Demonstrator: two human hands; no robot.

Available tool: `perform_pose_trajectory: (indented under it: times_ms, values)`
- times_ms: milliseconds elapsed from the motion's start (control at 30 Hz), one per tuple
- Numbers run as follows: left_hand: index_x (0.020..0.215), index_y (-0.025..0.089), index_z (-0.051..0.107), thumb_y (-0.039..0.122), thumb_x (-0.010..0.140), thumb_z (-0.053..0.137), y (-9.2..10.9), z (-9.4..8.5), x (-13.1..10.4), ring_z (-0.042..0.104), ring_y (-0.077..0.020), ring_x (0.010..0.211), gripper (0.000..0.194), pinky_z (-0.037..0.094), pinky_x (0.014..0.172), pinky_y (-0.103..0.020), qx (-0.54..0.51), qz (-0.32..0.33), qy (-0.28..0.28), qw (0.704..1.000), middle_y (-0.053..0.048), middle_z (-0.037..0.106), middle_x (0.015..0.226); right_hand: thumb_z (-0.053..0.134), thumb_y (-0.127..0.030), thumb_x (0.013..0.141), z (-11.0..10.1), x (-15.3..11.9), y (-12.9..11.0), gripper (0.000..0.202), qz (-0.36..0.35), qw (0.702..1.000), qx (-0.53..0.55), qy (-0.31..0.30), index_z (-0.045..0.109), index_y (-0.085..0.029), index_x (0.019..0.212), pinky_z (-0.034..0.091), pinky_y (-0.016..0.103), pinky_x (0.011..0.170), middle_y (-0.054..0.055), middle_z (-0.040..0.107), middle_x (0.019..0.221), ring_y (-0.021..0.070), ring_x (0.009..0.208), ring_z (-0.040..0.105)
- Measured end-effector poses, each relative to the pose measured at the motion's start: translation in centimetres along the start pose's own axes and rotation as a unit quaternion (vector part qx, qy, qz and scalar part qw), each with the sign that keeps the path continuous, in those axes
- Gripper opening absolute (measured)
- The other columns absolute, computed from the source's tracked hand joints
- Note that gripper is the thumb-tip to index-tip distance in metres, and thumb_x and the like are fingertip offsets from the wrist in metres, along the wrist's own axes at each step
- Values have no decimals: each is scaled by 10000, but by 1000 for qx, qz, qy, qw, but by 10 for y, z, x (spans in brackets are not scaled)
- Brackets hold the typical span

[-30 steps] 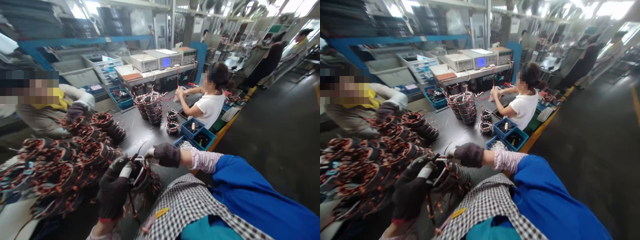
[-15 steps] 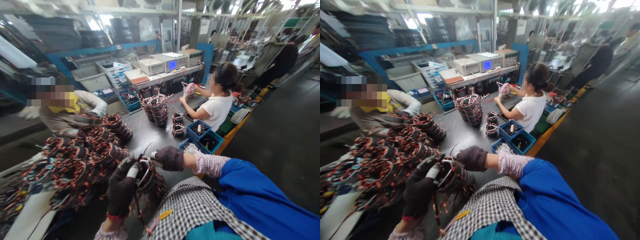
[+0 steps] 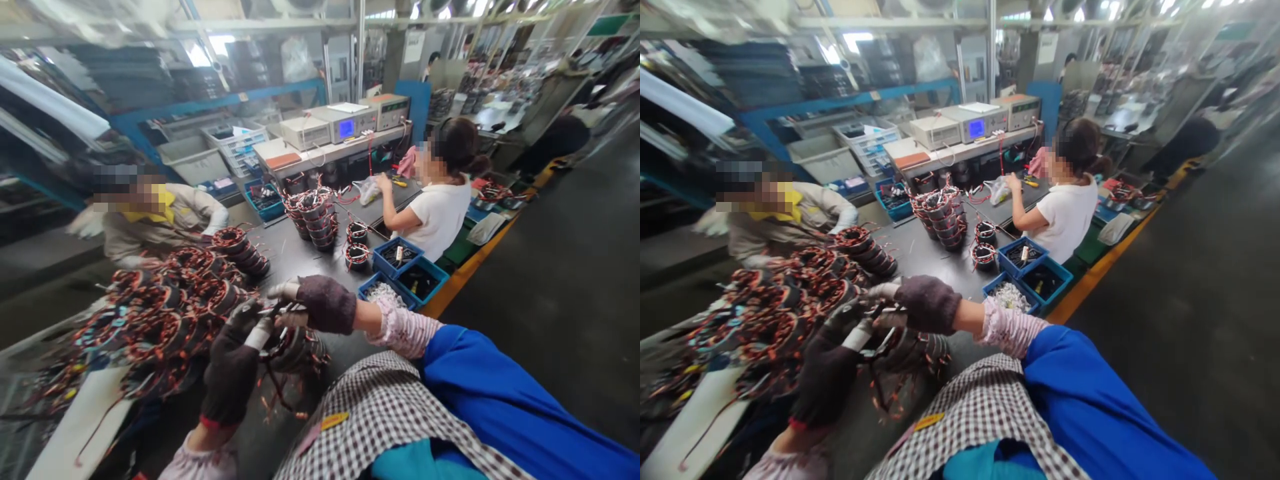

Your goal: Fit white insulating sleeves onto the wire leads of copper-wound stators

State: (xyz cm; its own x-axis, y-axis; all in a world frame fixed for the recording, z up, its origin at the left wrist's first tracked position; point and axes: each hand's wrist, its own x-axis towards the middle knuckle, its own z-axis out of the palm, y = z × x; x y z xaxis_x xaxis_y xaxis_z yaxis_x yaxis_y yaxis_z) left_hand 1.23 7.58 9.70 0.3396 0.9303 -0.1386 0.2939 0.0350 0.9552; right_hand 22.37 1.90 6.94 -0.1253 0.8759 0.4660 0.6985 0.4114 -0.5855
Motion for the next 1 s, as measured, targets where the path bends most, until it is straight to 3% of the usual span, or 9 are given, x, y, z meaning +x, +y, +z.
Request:
perform_pose_trajectory:
  times_ms: [133,233,300,400,500,567,667,767,1000]
  values:
    - [1208,243,823,566,664,996,6,4,-4,838,-376,1208,656,699,1088,-512,-10,24,-37,999,-102,895,1237,625,-396,1196,0,-11,-13,255,-20,999,-13,-33,833,-264,1257,606,307,932,59,853,1165,215,1027,785]
    - [1192,213,822,598,809,875,-1,3,-8,833,-342,1195,546,677,1111,-480,59,74,-54,994,-136,883,1234,591,-348,1188,-1,-46,-6,269,27,999,25,37,822,-228,1255,634,328,930,74,856,1122,213,991,792]
    - [1236,224,826,535,879,835,-7,0,-12,805,-325,1267,473,626,1184,-448,195,123,-77,970,-133,864,1302,598,-346,1163,2,-77,3,267,83,990,61,101,816,-223,1253,661,362,939,87,851,1126,218,993,801]
    - [1368,183,815,473,858,898,-9,-3,-15,735,-392,1402,592,551,1257,-492,454,155,-149,865,-190,821,1402,654,-404,1124,15,-119,12,250,181,970,90,133,814,-233,1211,691,416,898,79,837,1045,237,928,807]
    - [1381,139,818,530,952,823,0,-1,-5,757,-432,1342,581,572,1172,-524,605,129,-241,748,-227,833,1329,709,-451,1089,34,-141,5,243,218,965,75,127,816,-241,1147,709,467,912,88,840,1027,274,952,823]
    - [1319,144,848,549,986,774,10,1,7,798,-419,1231,529,596,1076,-500,637,115,-305,698,-215,855,1234,708,-455,1086,45,-144,-4,243,214,968,49,124,821,-248,1144,715,494,942,106,850,1068,300,1002,833]
    - [1211,143,890,530,961,784,21,4,24,810,-406,1165,473,591,1010,-473,655,117,-364,651,-213,864,1185,670,-408,1100,59,-141,-12,218,195,972,16,127,829,-267,1149,715,484,935,113,854,1093,315,1021,835]
    - [1214,171,897,567,941,781,21,7,31,806,-371,1153,495,582,1000,-444,658,111,-379,641,-186,871,1179,642,-335,1103,70,-138,-16,214,181,976,-3,120,835,-272,1170,704,429,888,113,855,1091,302,999,834]
    - [1173,111,894,514,923,739,11,5,24,809,-405,1114,499,584,944,-459,641,124,-355,669,-227,860,1146,611,-242,1132,97,-141,-20,250,186,970,-72,142,836,-192,1229,662,362,924,185,867,1130,292,1017,848]
